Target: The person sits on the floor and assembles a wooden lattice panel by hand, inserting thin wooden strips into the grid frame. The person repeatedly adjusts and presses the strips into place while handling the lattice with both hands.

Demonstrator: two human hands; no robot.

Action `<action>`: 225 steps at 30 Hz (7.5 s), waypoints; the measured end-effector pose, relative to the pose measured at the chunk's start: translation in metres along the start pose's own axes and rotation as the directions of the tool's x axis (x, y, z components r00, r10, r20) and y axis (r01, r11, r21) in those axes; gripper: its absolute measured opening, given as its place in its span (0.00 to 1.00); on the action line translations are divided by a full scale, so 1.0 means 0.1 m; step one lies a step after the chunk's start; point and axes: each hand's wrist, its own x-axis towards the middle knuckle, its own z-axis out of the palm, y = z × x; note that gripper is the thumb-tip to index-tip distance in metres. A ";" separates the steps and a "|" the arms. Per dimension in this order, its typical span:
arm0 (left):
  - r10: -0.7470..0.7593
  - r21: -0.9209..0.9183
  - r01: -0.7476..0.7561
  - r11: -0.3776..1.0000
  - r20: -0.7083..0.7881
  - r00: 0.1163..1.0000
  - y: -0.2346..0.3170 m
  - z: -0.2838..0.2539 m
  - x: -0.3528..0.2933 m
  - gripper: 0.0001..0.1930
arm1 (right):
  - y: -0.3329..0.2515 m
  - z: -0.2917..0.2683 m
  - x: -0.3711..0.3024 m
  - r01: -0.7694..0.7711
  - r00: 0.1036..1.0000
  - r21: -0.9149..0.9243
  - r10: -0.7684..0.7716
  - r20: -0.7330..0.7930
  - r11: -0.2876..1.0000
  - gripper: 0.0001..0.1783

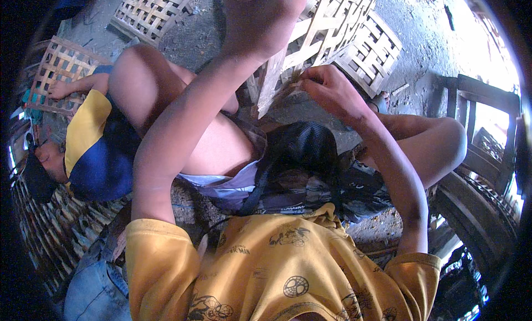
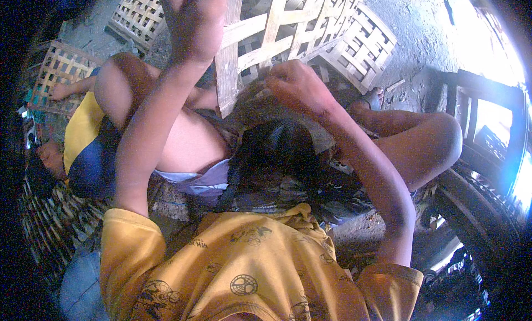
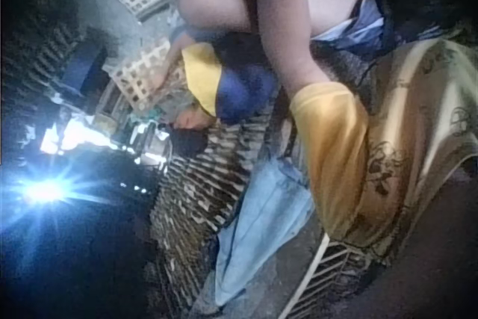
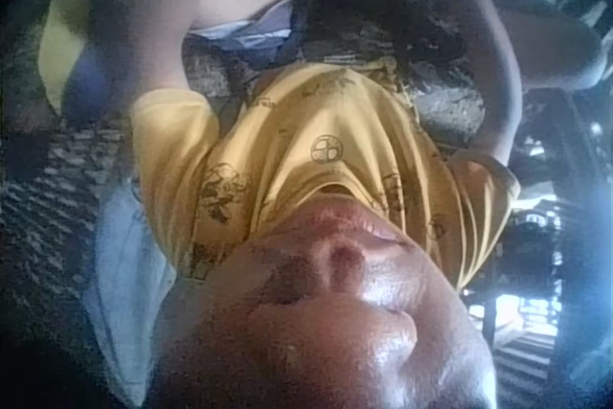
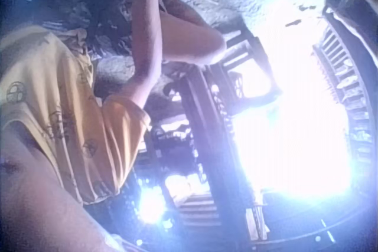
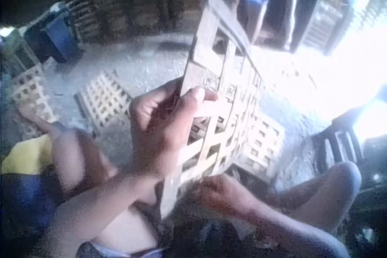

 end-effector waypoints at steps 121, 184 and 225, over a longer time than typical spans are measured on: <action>-0.243 -0.033 0.241 0.970 -0.172 0.955 0.09 -0.02 -0.05 0.11 | -0.18 -0.10 -0.23 0.219 0.951 -0.307 -0.273 -0.146 0.926 0.08; -0.063 0.024 0.066 0.998 -0.104 0.993 -0.09 -0.11 -0.07 0.10 | -0.18 -0.10 -0.20 0.426 0.830 -0.613 -0.557 -0.027 0.665 0.07; -0.138 0.057 0.145 0.988 -0.117 0.984 0.06 -0.05 -0.05 0.11 | 0.25 -0.42 -0.03 0.035 0.987 -0.135 -0.055 -0.148 0.990 0.10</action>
